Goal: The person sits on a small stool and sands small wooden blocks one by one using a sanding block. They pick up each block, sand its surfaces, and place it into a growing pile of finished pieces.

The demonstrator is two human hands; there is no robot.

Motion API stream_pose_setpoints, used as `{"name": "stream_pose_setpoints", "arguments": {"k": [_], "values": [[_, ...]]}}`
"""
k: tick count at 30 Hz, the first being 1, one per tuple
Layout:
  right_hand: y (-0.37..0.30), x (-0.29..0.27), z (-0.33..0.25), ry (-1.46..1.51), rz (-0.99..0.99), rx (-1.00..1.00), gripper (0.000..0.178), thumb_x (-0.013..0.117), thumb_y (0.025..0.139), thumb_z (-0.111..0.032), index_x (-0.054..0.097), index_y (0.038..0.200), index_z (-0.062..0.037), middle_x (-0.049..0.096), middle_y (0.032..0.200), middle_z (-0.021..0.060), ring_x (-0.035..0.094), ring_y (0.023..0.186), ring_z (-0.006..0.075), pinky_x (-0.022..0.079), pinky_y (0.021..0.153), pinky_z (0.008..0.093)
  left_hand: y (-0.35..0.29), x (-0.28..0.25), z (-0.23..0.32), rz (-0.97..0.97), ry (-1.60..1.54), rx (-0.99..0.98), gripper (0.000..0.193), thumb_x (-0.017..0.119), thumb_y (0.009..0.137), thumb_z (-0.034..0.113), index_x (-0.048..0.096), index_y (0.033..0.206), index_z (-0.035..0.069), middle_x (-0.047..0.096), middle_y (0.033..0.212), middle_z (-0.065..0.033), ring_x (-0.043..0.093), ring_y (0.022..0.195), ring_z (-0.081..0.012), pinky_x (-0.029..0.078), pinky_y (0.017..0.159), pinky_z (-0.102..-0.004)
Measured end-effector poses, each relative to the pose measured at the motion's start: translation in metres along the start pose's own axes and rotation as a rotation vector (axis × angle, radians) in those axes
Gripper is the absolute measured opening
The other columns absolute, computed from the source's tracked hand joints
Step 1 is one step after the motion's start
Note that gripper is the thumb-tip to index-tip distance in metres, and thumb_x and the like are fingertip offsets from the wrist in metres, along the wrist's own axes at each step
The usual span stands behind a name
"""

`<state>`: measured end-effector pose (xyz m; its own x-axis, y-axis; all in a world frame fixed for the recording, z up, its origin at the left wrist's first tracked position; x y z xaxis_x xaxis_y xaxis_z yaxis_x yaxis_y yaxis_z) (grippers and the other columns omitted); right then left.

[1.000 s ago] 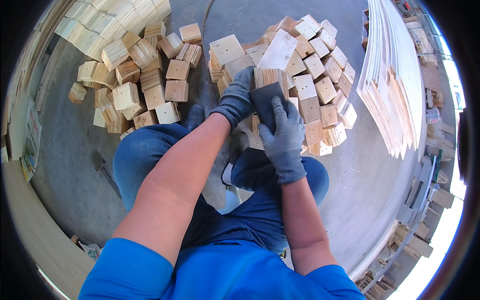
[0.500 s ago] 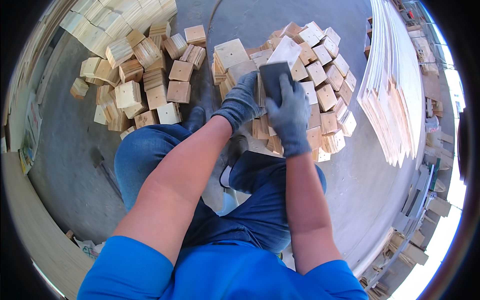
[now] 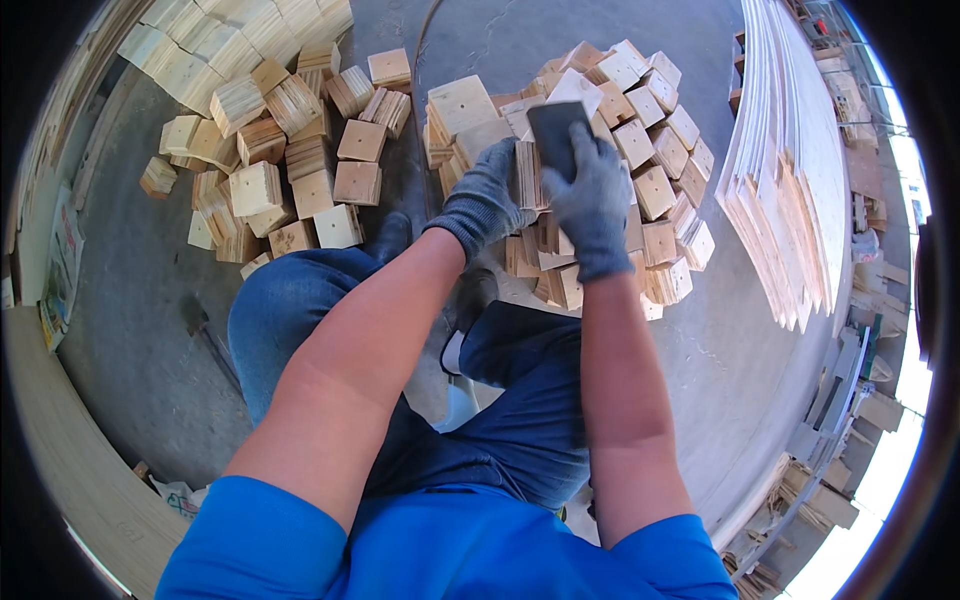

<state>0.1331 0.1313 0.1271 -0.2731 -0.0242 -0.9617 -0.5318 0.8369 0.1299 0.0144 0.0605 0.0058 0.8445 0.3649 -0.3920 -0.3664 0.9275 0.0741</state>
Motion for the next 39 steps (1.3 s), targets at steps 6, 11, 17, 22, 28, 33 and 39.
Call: {"name": "stream_pose_setpoints", "arguments": {"k": [6,11,17,22,28,33,39], "values": [[-0.002,-0.003,0.005,0.013,-0.033,0.068,0.073,0.079,0.089,-0.034,0.057,0.156,-0.0136,0.06,0.142,0.0262,0.063,0.127,0.0472,0.05,0.109,0.0573,-0.004,-0.004,0.004,-0.042,0.07,-0.073,0.112,0.101,0.065,0.031,0.043,0.157,0.005,0.054,0.151,-0.0228,0.058,0.139,-0.0408,0.048,0.119,-0.0425],[-0.1,-0.005,0.005,0.028,-0.048,0.063,0.077,0.081,0.087,-0.031,0.055,0.157,-0.0141,0.056,0.149,0.0282,0.058,0.132,0.0484,0.047,0.112,0.0577,0.0,0.001,0.003,-0.127,0.037,-0.099,0.11,0.1,0.066,0.028,0.043,0.158,0.005,0.055,0.152,-0.0244,0.055,0.142,-0.0423,0.046,0.122,-0.0424],[-0.099,-0.008,0.013,0.101,0.004,0.006,0.078,0.083,0.085,-0.029,0.056,0.156,-0.0117,0.056,0.15,0.0286,0.058,0.132,0.0487,0.046,0.114,0.0572,0.005,0.006,-0.006,-0.015,0.019,-0.019,0.098,0.099,0.069,0.021,0.048,0.152,0.004,0.063,0.14,-0.0221,0.065,0.129,-0.0385,0.051,0.114,-0.0426],[-0.004,-0.008,0.035,0.067,0.043,0.009,0.074,0.081,0.086,-0.034,0.06,0.152,-0.0095,0.064,0.14,0.0279,0.063,0.127,0.0463,0.052,0.109,0.0543,0.002,0.002,0.003,-0.034,-0.025,-0.047,0.104,0.101,0.066,0.025,0.048,0.153,0.004,0.062,0.141,-0.0214,0.064,0.131,-0.0374,0.052,0.114,-0.0414],[0.015,-0.009,0.033,0.001,-0.006,0.069,0.073,0.079,0.088,-0.04,0.061,0.152,-0.0107,0.064,0.141,0.0266,0.065,0.126,0.0461,0.054,0.107,0.0548,-0.002,-0.005,0.005,0.003,0.07,-0.049,0.107,0.102,0.064,0.029,0.048,0.154,0.007,0.061,0.142,-0.0208,0.063,0.131,-0.0374,0.051,0.115,-0.0417],[-0.082,-0.012,0.015,0.084,-0.003,0.003,0.076,0.083,0.087,-0.03,0.056,0.155,-0.0095,0.057,0.148,0.0289,0.057,0.134,0.0486,0.046,0.114,0.0556,-0.003,0.0,0.004,-0.05,0.001,-0.051,0.099,0.099,0.071,0.029,0.048,0.153,0.008,0.061,0.143,-0.0227,0.063,0.133,-0.0399,0.051,0.114,-0.043],[-0.118,-0.01,0.012,0.126,-0.082,0.084,0.08,0.084,0.084,-0.026,0.055,0.157,-0.0121,0.054,0.152,0.0285,0.057,0.134,0.049,0.046,0.115,0.0562,0.0,-0.002,0.003,-0.052,0.065,-0.095,0.097,0.098,0.073,0.029,0.048,0.153,0.006,0.06,0.144,-0.0258,0.062,0.133,-0.0436,0.051,0.115,-0.0452]]}}
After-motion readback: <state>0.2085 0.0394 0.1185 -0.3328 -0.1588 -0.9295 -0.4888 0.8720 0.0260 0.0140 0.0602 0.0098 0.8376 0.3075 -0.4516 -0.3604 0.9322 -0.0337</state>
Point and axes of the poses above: each hand's wrist, its own y-axis towards the middle knuckle, its own x-axis out of the palm, z = x × y, the point moved 9 cm from there along y, towards the middle knuckle
